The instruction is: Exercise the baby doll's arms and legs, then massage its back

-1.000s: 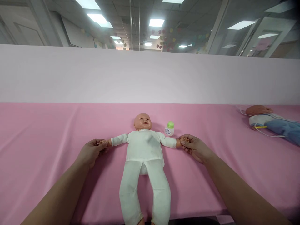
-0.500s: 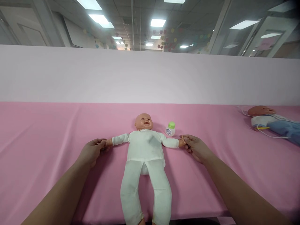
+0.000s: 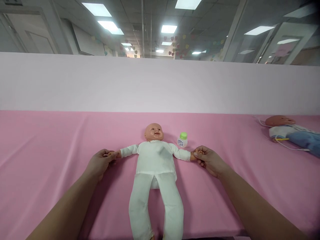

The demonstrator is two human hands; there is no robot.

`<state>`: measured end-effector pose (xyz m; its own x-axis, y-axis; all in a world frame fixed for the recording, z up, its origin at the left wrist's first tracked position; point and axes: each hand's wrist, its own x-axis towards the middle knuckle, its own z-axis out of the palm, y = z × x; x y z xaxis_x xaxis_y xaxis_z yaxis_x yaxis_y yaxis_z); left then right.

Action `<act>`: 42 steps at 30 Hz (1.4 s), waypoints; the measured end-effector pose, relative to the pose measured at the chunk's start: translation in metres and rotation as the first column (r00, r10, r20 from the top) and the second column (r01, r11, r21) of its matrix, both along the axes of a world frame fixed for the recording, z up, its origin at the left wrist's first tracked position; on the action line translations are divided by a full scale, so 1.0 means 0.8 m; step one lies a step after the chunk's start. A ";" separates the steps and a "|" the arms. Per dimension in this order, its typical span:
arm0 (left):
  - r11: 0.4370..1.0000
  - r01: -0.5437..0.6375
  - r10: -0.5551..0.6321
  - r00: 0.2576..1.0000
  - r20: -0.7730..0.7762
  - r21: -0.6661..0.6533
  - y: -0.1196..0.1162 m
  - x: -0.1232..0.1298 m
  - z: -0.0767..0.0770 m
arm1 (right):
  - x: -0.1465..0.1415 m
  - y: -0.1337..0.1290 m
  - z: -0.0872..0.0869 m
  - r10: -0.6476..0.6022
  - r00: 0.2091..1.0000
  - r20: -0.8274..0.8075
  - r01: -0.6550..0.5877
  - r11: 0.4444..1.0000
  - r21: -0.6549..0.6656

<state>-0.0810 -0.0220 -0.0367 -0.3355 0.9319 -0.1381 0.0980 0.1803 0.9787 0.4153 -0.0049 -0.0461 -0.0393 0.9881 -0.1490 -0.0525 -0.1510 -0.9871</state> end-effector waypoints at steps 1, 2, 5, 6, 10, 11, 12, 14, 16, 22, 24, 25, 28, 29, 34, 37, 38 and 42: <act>1.000 -0.006 0.006 1.000 0.005 -0.002 0.001 -0.001 -0.002 | -0.001 0.000 0.000 -0.015 1.000 0.015 0.015 1.000 0.005; 1.000 -0.013 0.013 1.000 0.008 -0.002 0.002 -0.002 -0.004 | -0.001 0.001 -0.001 -0.033 0.999 0.030 0.032 0.999 0.010; 0.999 -0.032 0.032 0.999 0.003 0.003 0.006 -0.007 -0.011 | -0.001 0.003 -0.005 -0.076 0.995 0.062 0.075 0.997 0.018; 0.999 -0.035 0.035 0.999 0.001 0.005 0.006 -0.008 -0.012 | -0.001 0.004 -0.006 -0.086 0.994 0.068 0.085 0.996 0.018; 0.999 -0.046 0.046 0.998 0.032 -0.007 0.007 -0.008 -0.013 | -0.002 0.005 -0.007 -0.117 0.989 0.086 0.118 0.993 -0.003; 0.999 -0.044 0.044 0.998 0.050 -0.011 0.007 -0.007 -0.012 | -0.003 0.005 -0.006 -0.125 0.988 0.089 0.126 0.992 -0.010; 0.999 -0.040 0.041 0.997 0.071 -0.012 0.006 -0.007 -0.011 | -0.003 0.004 -0.005 -0.124 0.989 0.086 0.126 0.992 -0.016; 0.999 -0.036 0.037 0.993 0.115 -0.015 0.006 -0.006 -0.009 | -0.001 0.003 -0.003 -0.085 0.995 0.059 0.087 0.996 -0.025; 1.000 -0.029 0.030 0.988 0.149 -0.012 0.006 -0.006 -0.009 | 0.002 0.000 -0.002 -0.012 1.000 0.006 0.012 0.999 -0.033; 1.000 0.020 -0.021 0.997 0.069 0.013 0.001 -0.009 -0.009 | 0.011 -0.003 -0.003 0.076 0.994 -0.083 -0.079 0.996 -0.031; 0.999 0.033 -0.034 0.999 0.025 0.028 -0.001 -0.008 -0.006 | 0.011 -0.002 -0.005 0.056 0.996 -0.069 -0.057 0.998 -0.014; 0.999 0.037 -0.037 0.999 0.010 0.035 -0.002 -0.007 -0.005 | 0.011 -0.001 -0.006 0.039 0.998 -0.055 -0.040 0.999 -0.007; 0.998 0.032 -0.031 0.999 -0.009 0.054 -0.004 -0.005 -0.004 | 0.012 0.003 -0.011 -0.017 1.000 -0.006 0.017 1.000 0.009; 0.998 0.029 -0.029 1.000 -0.012 0.057 -0.004 -0.004 -0.004 | 0.012 0.004 -0.012 -0.030 1.000 0.008 0.030 0.999 0.010; 0.997 -0.009 0.009 1.000 -0.006 0.079 -0.006 0.001 -0.002 | 0.015 0.006 -0.018 -0.061 0.998 0.008 0.060 0.997 0.046; 0.994 -0.048 0.047 0.999 0.012 0.099 -0.010 0.007 0.006 | 0.013 0.007 -0.020 -0.079 0.997 -0.016 0.080 0.994 0.074; 0.992 -0.064 0.062 0.998 0.020 0.105 -0.012 0.010 0.008 | 0.012 0.007 -0.020 -0.087 0.996 -0.017 0.088 0.993 0.082; 0.985 -0.127 0.119 0.990 0.075 0.120 -0.014 0.014 0.013 | 0.011 0.010 -0.022 -0.158 0.987 -0.030 0.160 0.980 0.119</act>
<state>-0.0698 -0.0333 -0.0261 -0.4425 0.8954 -0.0500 0.0157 0.0635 0.9979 0.4241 0.0030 -0.0635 0.1181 0.9926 -0.0287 -0.0868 -0.0185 -0.9961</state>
